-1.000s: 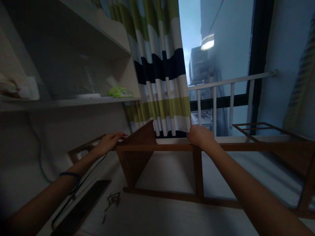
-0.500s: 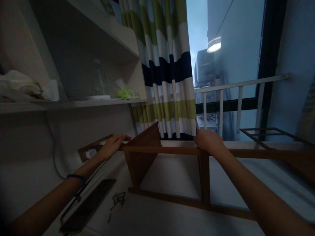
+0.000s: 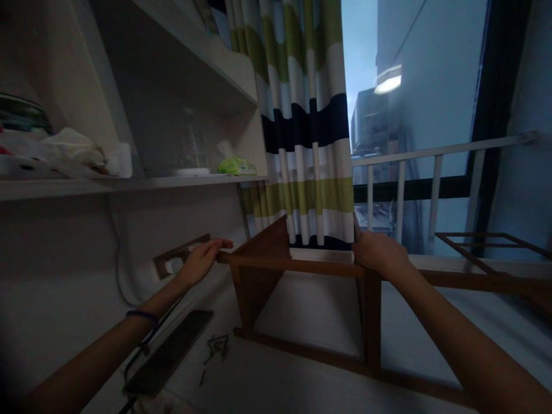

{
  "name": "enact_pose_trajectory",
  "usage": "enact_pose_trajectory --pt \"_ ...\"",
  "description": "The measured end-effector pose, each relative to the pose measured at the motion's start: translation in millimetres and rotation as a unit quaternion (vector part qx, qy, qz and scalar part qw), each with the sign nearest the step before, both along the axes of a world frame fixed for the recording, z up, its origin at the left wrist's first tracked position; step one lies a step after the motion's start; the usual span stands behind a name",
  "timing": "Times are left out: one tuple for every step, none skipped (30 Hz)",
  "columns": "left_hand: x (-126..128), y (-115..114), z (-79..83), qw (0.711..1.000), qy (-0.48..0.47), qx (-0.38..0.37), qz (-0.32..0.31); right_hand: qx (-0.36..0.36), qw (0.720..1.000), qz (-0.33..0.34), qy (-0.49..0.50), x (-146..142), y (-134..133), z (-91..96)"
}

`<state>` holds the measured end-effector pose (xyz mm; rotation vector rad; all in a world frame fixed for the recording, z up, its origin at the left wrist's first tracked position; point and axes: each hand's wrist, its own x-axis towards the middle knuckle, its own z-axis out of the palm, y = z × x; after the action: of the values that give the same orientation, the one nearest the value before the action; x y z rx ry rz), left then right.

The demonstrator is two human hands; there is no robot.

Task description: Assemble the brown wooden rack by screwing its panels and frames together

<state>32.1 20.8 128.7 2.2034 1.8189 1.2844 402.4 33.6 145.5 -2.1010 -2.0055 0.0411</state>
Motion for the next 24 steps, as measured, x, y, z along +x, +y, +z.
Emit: enact_pose_trajectory --pt "-0.5 -2.8 -0.4 1.0 0.006 0.007 -0.011 0.001 1.0 0.0 0.0 0.0 -0.1 -0.1" --pt "-1.0 -5.7 -0.1 0.999 0.016 0.016 -0.025 0.001 1.0 0.002 0.001 0.1 -0.1 -0.2" --pt "-1.6 -8.7 0.9 0.998 0.034 0.019 -0.045 0.001 1.0 0.003 0.001 0.2 0.1 -0.4" --pt "-2.3 -11.6 2.7 0.996 0.058 0.017 -0.068 0.001 1.0 0.003 0.002 0.4 0.5 -0.5" --pt "-3.2 -14.1 5.2 0.992 0.085 0.009 -0.093 0.0 1.0 0.003 0.002 0.6 1.0 -0.7" --pt "-4.2 -16.1 8.1 0.987 0.11 -0.003 -0.117 -0.001 1.0 0.001 0.002 0.8 1.7 -0.9" --pt "-5.4 -17.5 11.2 0.981 0.133 -0.02 -0.138 -0.001 1.0 0.0 0.002 1.0 2.4 -1.1" --pt "-6.7 -18.4 14.2 0.976 0.154 -0.037 -0.151 -0.002 1.0 -0.002 0.002 1.2 3.1 -1.3" --pt "-8.1 -18.6 17.0 0.971 0.17 -0.051 -0.158 -0.004 1.0 -0.002 0.002 1.3 3.6 -1.5" --pt "-9.4 -18.4 19.3 0.968 0.184 -0.063 -0.16 -0.005 1.0 -0.003 0.001 1.3 3.9 -1.6" --pt "-10.6 -17.8 21.1 0.965 0.194 -0.075 -0.16 -0.007 1.0 -0.003 0.001 1.3 4.0 -1.7" --pt "-11.5 -16.9 22.4 0.963 0.2 -0.085 -0.16 -0.008 1.0 -0.003 0.0 1.1 3.8 -1.7" --pt "-12.2 -16.0 23.2 0.961 0.202 -0.095 -0.161 -0.009 1.0 -0.004 -0.001 1.0 3.5 -1.6" --pt "-12.6 -15.1 23.7 0.96 0.201 -0.103 -0.165 -0.01 1.0 -0.004 -0.001 0.7 3.0 -1.4" --pt "-12.7 -14.3 23.9 0.959 0.198 -0.11 -0.172 -0.011 1.0 -0.004 -0.002 0.5 2.6 -1.2" --pt "-12.5 -13.6 23.9 0.957 0.196 -0.116 -0.182 -0.012 1.0 -0.004 -0.003 0.2 2.1 -0.8" --pt "-12.1 -13.1 23.7 0.954 0.194 -0.122 -0.193 -0.013 1.0 -0.004 -0.003 0.0 1.7 -0.4" --pt "-11.6 -12.6 23.4 0.952 0.192 -0.126 -0.204 -0.013 1.0 -0.004 -0.004 -0.2 1.2 0.0" --pt "-11.0 -12.2 23.0 0.949 0.191 -0.129 -0.214 -0.013 1.0 -0.004 -0.004 -0.4 0.7 0.5" --pt "-10.5 -11.9 22.5 0.948 0.19 -0.131 -0.219 -0.013 1.0 -0.005 -0.004 -0.6 0.1 0.9" --pt "-10.1 -11.5 21.8 0.948 0.188 -0.133 -0.22 -0.014 1.0 -0.006 -0.004 -0.8 -0.5 1.4" --pt "-9.8 -11.1 21.1 0.948 0.187 -0.136 -0.217 -0.015 1.0 -0.007 -0.005 -1.0 -1.0 1.7" --pt "-9.6 -10.6 20.5 0.949 0.185 -0.139 -0.212 -0.015 1.0 -0.007 -0.005 -1.0 -1.3 1.9" --pt "-9.4 -10.0 20.0 0.951 0.183 -0.143 -0.206 -0.016 1.0 -0.006 -0.005 -1.0 -1.4 1.9"
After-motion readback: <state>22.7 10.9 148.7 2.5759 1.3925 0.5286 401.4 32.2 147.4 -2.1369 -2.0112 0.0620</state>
